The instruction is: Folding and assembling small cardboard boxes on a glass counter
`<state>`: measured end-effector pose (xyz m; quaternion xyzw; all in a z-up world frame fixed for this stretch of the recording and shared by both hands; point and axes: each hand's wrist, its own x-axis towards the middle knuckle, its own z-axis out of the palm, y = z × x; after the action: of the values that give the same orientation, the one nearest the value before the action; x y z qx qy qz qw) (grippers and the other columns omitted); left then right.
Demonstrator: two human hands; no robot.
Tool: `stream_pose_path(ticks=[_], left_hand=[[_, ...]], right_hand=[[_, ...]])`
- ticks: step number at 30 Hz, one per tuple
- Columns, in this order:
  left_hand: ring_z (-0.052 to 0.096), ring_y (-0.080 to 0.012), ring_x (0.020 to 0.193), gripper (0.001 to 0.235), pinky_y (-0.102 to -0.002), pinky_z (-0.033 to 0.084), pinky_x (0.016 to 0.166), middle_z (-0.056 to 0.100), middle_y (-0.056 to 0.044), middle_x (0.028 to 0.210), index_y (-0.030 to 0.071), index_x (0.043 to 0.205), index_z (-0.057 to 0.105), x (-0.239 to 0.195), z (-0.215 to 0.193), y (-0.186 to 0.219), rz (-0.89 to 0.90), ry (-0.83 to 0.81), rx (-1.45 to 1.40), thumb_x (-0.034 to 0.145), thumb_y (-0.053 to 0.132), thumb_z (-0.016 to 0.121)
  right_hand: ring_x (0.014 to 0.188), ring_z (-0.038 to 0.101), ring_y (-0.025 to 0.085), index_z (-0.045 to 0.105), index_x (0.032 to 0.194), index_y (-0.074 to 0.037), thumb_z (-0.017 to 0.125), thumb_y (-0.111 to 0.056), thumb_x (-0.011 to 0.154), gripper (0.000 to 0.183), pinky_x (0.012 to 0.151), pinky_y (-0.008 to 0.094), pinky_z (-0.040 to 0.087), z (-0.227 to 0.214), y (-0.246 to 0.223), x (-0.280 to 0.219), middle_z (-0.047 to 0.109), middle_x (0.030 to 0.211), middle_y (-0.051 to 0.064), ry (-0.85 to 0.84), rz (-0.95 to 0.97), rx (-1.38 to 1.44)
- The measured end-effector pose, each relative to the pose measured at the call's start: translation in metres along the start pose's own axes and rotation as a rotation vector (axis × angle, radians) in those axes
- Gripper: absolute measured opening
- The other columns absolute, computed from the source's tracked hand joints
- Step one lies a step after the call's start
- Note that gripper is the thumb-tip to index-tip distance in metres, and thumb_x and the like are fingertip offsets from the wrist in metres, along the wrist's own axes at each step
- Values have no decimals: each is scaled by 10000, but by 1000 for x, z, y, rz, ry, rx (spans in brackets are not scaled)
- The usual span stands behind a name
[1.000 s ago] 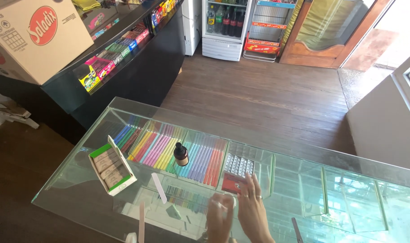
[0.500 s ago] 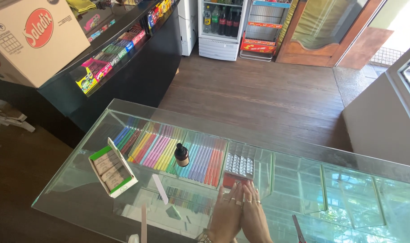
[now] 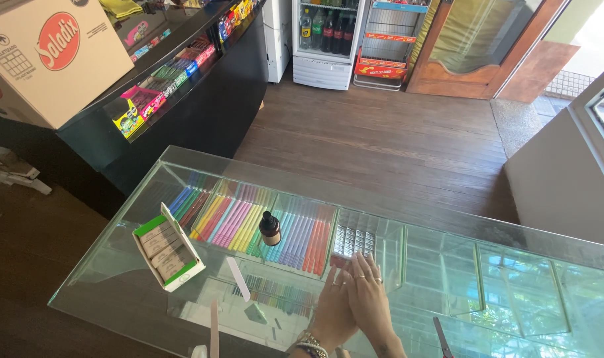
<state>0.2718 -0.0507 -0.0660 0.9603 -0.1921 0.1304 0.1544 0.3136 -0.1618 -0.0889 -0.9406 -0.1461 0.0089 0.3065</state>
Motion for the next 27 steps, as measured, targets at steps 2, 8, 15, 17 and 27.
stream_pose_path(ticks=[2, 8, 15, 17, 27], left_hand=[[238, -372, 1620, 759, -550, 68, 1325, 342, -235, 1723, -12, 1692, 302, -4, 5, -4, 14, -16, -46, 1096, 431, 460], [349, -490, 1497, 839, -611, 176, 1306, 447, -253, 1562, -44, 1619, 423, -23, 17, -9, 7, 96, 7, 979, 426, 696], [344, -449, 1551, 880, -582, 209, 1315, 389, -308, 1644, -105, 1573, 409, -21, 16, -5, -30, 142, 104, 915, 399, 705], [350, -466, 1544, 853, -599, 209, 1313, 397, -320, 1630, -114, 1543, 440, -21, 19, -4, -32, 148, 89, 890, 370, 699], [384, -421, 1541, 761, -565, 224, 1318, 441, -277, 1643, -100, 1587, 412, -18, 28, -4, -87, 170, 125, 987, 321, 618]], right_hand=[[1664, 166, 332, 387, 1641, -52, 385, -331, 1119, 592, 1348, 513, 127, 3, 4, 0, 356, 1737, 129, 23, -23, -30], [1681, 80, 321, 372, 1648, -55, 352, -389, 1133, 615, 1337, 503, 138, 2, 12, -4, 285, 1774, 94, -26, -49, -25], [1663, 178, 334, 411, 1607, -9, 422, -244, 1117, 544, 1311, 488, 278, 5, 19, -10, 339, 1746, 145, 61, -185, -30], [1660, 196, 341, 430, 1591, -2, 414, -229, 1117, 526, 1311, 492, 286, 4, 18, -10, 357, 1735, 152, 78, -196, -20], [1665, 141, 401, 494, 1458, 22, 472, -85, 1049, 423, 1301, 534, 314, -3, 8, -20, 251, 1753, 231, 131, -271, -157]])
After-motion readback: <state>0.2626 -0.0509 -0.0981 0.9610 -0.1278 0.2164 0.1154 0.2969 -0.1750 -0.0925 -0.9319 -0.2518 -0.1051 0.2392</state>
